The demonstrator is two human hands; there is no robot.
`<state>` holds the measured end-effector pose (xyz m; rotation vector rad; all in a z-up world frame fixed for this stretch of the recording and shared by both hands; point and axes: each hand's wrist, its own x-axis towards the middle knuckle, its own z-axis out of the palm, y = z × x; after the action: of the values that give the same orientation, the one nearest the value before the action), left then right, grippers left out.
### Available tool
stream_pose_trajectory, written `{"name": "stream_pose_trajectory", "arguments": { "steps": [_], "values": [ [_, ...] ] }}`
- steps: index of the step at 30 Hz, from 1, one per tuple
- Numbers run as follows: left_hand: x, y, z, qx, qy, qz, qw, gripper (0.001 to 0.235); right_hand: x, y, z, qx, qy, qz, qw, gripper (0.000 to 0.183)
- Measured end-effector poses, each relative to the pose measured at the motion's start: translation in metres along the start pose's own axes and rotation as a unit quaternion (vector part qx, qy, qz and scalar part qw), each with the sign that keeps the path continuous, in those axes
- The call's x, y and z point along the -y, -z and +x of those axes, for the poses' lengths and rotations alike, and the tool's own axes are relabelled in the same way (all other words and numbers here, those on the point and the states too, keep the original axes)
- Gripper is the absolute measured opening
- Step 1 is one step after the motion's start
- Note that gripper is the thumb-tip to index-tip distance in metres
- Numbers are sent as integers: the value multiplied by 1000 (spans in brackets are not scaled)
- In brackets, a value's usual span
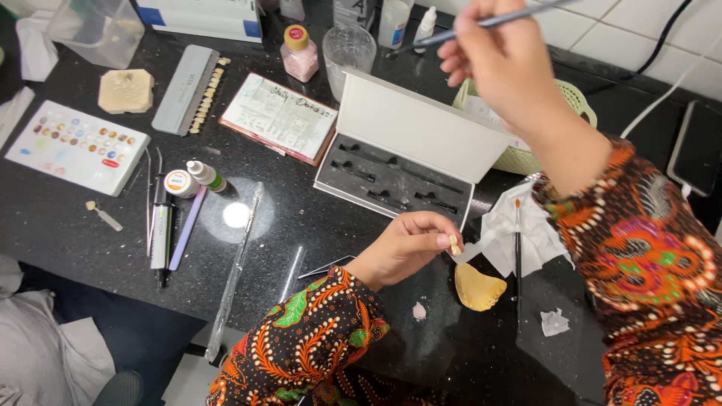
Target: The person holds a small tooth-shaped object and repeatedly applies a light-colored substance with a fine brush. They dip the brush into a small pile of material on the table and carefully coat the object's surface, occasionally wiping the brush on a tissue. The object is rotated in hand to access different sides.
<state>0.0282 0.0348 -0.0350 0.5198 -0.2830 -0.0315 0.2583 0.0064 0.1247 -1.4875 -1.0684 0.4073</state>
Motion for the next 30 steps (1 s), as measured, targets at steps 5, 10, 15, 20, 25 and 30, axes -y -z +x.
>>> {"name": "stream_pose_trajectory", "arguments": {
  "steps": [5, 10, 15, 20, 25, 30],
  "values": [
    [-5, 0, -3, 56, 0, -53, 997, 8, -30, -57, 86, 23, 69, -257, 964, 12],
    [-3, -1, -5, 65, 10, -62, 996, 5, -38, -79, 105, 30, 48, -373, 926, 12],
    [-2, -2, -5, 76, 14, -61, 995, 6, -41, -78, 102, 49, 62, -418, 905, 13],
    [-8, -2, -6, 58, 21, -58, 996, 8, -14, -53, 95, 27, 134, -205, 969, 12],
    [-8, -2, -4, 66, 18, -24, 997, 7, 20, 5, 38, -47, 54, -65, 995, 10],
    [-10, -1, -5, 46, 26, 17, 998, 7, 33, 67, -59, -187, -39, 112, 975, 9]
  ]
}}
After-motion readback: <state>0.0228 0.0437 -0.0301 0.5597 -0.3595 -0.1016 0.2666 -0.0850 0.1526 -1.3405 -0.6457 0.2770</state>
